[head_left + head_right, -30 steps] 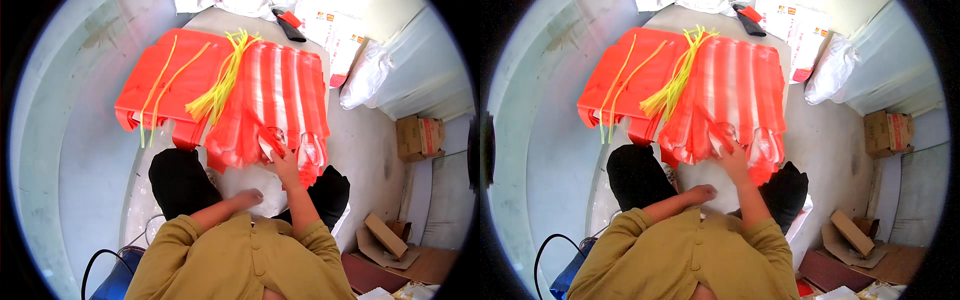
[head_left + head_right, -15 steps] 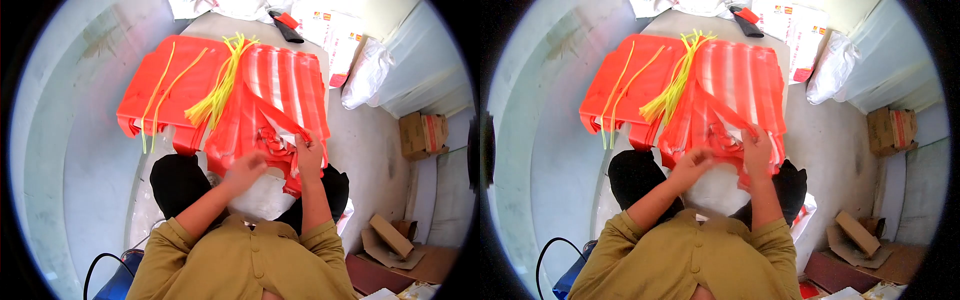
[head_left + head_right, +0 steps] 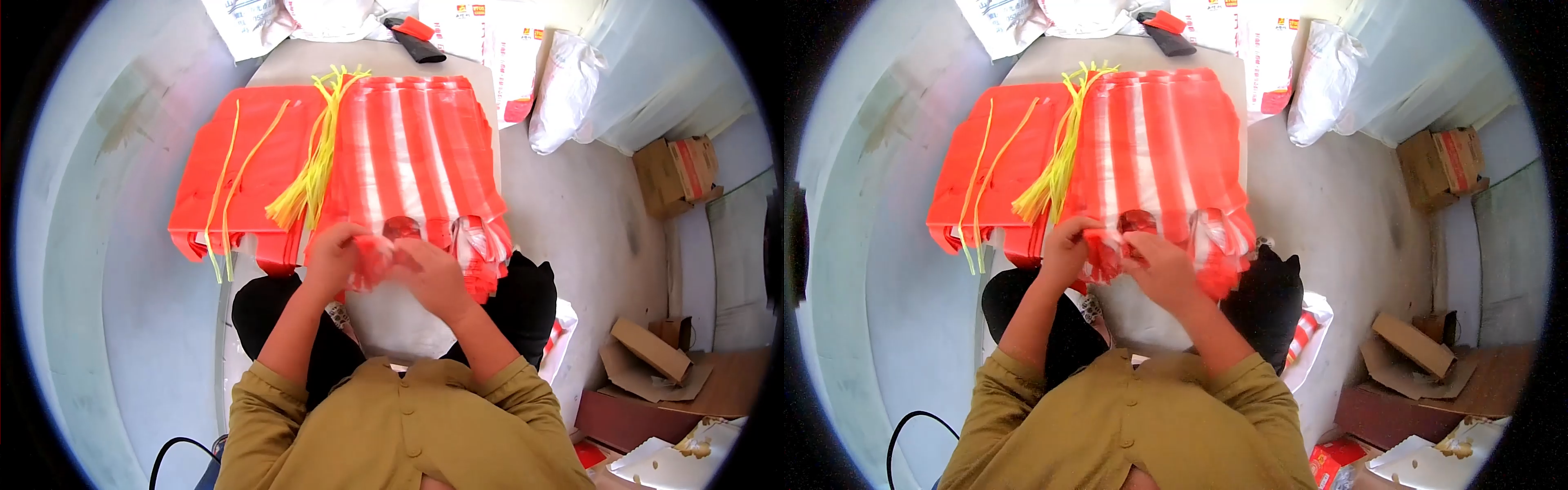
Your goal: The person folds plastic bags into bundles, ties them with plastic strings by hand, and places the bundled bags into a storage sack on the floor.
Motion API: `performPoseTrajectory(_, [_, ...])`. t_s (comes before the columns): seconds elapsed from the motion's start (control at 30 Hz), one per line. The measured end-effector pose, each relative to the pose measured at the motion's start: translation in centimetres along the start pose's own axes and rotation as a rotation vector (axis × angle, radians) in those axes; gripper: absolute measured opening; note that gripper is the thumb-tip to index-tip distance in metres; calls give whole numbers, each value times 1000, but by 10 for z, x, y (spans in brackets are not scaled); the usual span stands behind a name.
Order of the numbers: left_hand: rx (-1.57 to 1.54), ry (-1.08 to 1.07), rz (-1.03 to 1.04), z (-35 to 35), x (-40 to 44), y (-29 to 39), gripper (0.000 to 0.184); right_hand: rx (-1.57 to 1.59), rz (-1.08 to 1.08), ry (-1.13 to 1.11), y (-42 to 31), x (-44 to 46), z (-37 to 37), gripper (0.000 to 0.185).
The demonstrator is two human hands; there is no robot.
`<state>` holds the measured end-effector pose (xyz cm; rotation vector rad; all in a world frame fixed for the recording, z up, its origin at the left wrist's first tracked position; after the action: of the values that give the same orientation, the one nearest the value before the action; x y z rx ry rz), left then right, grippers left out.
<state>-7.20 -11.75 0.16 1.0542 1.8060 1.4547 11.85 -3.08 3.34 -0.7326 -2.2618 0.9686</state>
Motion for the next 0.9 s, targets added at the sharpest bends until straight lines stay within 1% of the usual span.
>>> performPoseTrajectory(0.07, [-221,100,-32,-8,5,-9,14,-84,18,51,22,-1,-13,41])
performPoseTrajectory(0.1, [-280,104,-104,-14,8,-11,11,-108,23,93,35,-1,-21,43])
performPoseTrajectory(0.13, [-357,107,-101,-15,9,-5,11,-130,27,134,46,-2,-27,45])
performPoseTrajectory(0.17, [-433,110,-97,-15,9,5,11,-174,34,97,51,-1,-33,55])
performPoseTrajectory(0.2, [-510,112,-92,-16,9,14,12,-234,-14,81,51,0,-31,60])
performPoseTrajectory(0.27, [-488,80,-88,-15,11,21,13,-353,-108,52,41,3,-29,69])
performPoseTrajectory(0.37, [-497,55,-61,-9,12,29,13,-385,-133,-32,47,1,-9,77])
performPoseTrajectory(0.47, [-514,61,-61,-5,9,46,13,-372,-73,4,61,3,0,83])
performPoseTrajectory(0.57, [-532,62,-62,-5,12,54,14,-366,-50,37,63,5,0,82])
performPoseTrajectory(0.67, [-567,69,-34,-5,18,66,15,-325,-157,150,57,7,-4,77])
performPoseTrajectory(0.77, [-598,98,-57,-5,18,81,15,-292,-204,201,78,13,-3,72])
performPoseTrajectory(0.87, [-590,118,-66,-7,19,72,17,-337,-124,179,84,18,-11,64])
performPoseTrajectory(0.9, [-606,127,-67,-7,17,70,18,-206,-75,178,82,19,-15,61])
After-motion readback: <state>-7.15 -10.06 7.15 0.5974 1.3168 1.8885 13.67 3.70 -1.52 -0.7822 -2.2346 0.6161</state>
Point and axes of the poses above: each hand's wrist, its own x-axis towards the middle knuckle, its own z-axis out of the palm, y = z × x, the point moved 3 cm from there along x, towards the middle knuckle, and after that the axes turned 1 degree about y, right-handed, at the moved point
